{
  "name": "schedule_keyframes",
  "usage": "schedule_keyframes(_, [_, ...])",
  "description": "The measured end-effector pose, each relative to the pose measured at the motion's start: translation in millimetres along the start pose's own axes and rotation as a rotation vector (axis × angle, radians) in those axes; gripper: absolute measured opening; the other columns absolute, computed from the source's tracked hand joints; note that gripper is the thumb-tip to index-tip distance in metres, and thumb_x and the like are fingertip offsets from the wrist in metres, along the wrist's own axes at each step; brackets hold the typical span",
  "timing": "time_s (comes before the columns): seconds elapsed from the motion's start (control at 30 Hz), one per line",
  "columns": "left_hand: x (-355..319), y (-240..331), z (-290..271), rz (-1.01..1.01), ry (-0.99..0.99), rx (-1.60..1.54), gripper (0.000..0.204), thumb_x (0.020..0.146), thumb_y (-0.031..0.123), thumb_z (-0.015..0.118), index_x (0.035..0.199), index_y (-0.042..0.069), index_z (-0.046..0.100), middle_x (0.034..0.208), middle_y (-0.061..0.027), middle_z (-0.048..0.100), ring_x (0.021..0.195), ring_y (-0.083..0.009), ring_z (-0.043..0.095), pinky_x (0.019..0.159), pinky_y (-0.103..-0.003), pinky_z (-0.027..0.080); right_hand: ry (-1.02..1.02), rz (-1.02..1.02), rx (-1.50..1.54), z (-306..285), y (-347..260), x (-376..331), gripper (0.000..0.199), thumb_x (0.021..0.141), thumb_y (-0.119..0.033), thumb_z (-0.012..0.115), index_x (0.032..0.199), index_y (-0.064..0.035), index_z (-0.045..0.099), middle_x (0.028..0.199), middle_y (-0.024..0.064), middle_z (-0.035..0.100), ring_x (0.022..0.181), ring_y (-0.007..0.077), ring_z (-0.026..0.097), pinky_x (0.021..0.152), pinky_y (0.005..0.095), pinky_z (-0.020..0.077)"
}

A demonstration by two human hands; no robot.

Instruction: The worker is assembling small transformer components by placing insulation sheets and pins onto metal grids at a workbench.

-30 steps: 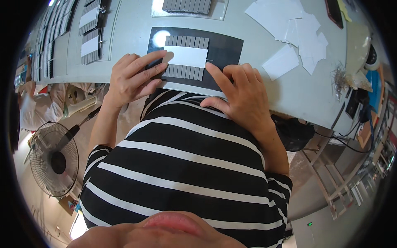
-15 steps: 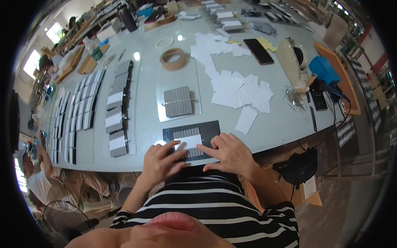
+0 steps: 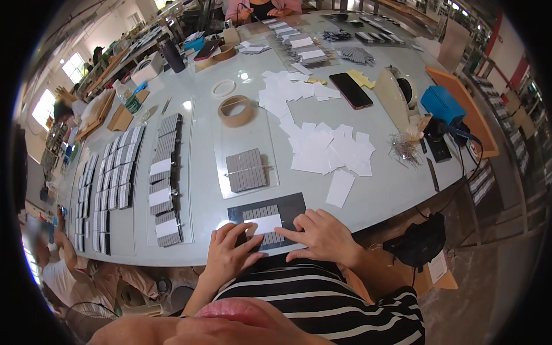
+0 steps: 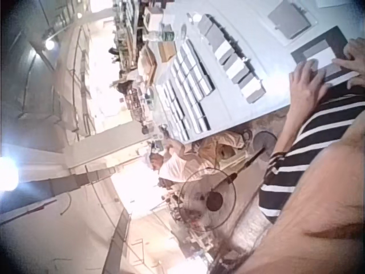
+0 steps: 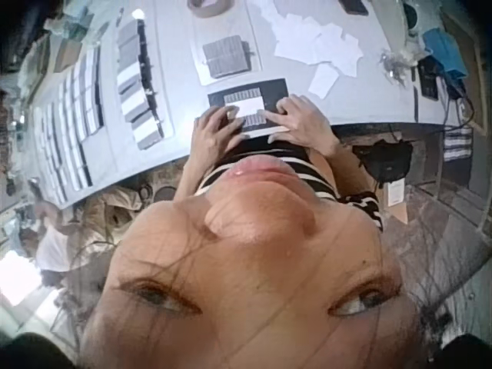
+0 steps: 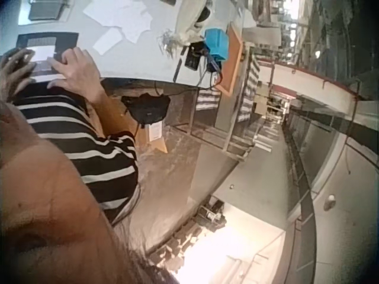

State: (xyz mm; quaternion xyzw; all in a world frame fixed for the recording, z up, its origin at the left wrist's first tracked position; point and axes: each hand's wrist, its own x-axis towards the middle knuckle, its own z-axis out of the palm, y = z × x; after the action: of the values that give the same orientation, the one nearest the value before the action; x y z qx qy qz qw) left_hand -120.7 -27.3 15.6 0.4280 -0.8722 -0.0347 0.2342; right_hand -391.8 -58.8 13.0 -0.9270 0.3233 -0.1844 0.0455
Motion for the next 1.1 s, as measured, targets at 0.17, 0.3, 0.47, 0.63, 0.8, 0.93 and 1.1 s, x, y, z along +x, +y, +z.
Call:
schedule_keyframes(0.17, [-8,-3,-4,-0.048,-0.016,-0.012,0.037,0.076,0.03,0.08,0.109,0.017,0.071,0.126,-0.0028,0.059,0.111,-0.0269,0.054,0.084,-0.039,0.042,-0.033,-0.018,0.056,-5,4,-2,0.062,0.087,-0.06,0.058,0.133,-0.0197,0.063,0.086,0.0025,0.049,0.079,0.0189,0.049,0.069,0.0303,0.0416])
schedule_keyframes(0.3, [-7,-6,-5,-0.032,-0.047,-0.062,0.037,0.075,0.026,0.081,0.109,0.014,0.07,0.126,0.0007,0.062,0.109,-0.025,0.056,0.081,-0.037,0.043,-0.02,-0.026,0.082,-9,4,0,0.06,0.086,-0.059,0.059,0.129,-0.0176,0.067,0.082,0.0017,0.049,0.075,0.0189,0.048,0.066,0.0301,0.0407])
schedule_keyframes(0.47, [-4,-7,-7,-0.063,-0.076,-0.111,0.031,0.077,0.024,0.081,0.105,0.014,0.073,0.12,0.0036,0.068,0.105,-0.021,0.06,0.076,-0.033,0.044,-0.035,-0.016,0.028,-8,4,2,0.059,0.082,-0.064,0.06,0.126,-0.026,0.07,0.079,-0.0026,0.047,0.07,0.0157,0.047,0.063,0.0288,0.0397])
schedule_keyframes(0.63, [-5,-8,-8,-0.079,-0.103,-0.138,0.031,0.078,0.023,0.08,0.107,0.015,0.074,0.12,0.0045,0.068,0.106,-0.0202,0.06,0.077,-0.031,0.044,-0.083,0.01,0.048,-4,6,0,0.059,0.085,-0.067,0.053,0.127,-0.0286,0.069,0.077,-0.0033,0.045,0.068,0.0149,0.046,0.061,0.0294,0.0382])
schedule_keyframes(0.8, [-3,-7,-11,-0.066,-0.118,-0.141,0.031,0.078,0.022,0.08,0.108,0.015,0.074,0.12,0.0048,0.068,0.105,-0.0195,0.059,0.078,-0.031,0.044,-0.037,0.0,0.057,-2,5,-4,0.058,0.087,-0.066,0.053,0.128,-0.0281,0.067,0.081,-0.0027,0.042,0.07,0.0148,0.044,0.064,0.0307,0.0369])
schedule_keyframes(0.93, [-3,-8,-11,-0.061,-0.137,-0.143,0.032,0.078,0.021,0.08,0.109,0.014,0.074,0.121,0.005,0.067,0.105,-0.0193,0.059,0.078,-0.031,0.044,-0.008,-0.015,0.041,0,6,-6,0.057,0.087,-0.065,0.054,0.127,-0.0277,0.067,0.084,-0.0022,0.041,0.072,0.0148,0.043,0.067,0.0308,0.0364])
schedule_keyframes(1.1, [-2,-8,-11,-0.058,-0.112,-0.139,0.031,0.078,0.02,0.08,0.108,0.014,0.074,0.121,0.0052,0.067,0.105,-0.0195,0.059,0.078,-0.031,0.044,0.003,-0.01,0.045,-5,6,-3,0.058,0.085,-0.067,0.054,0.124,-0.0265,0.069,0.082,-0.0021,0.042,0.071,0.015,0.044,0.065,0.0303,0.0366])
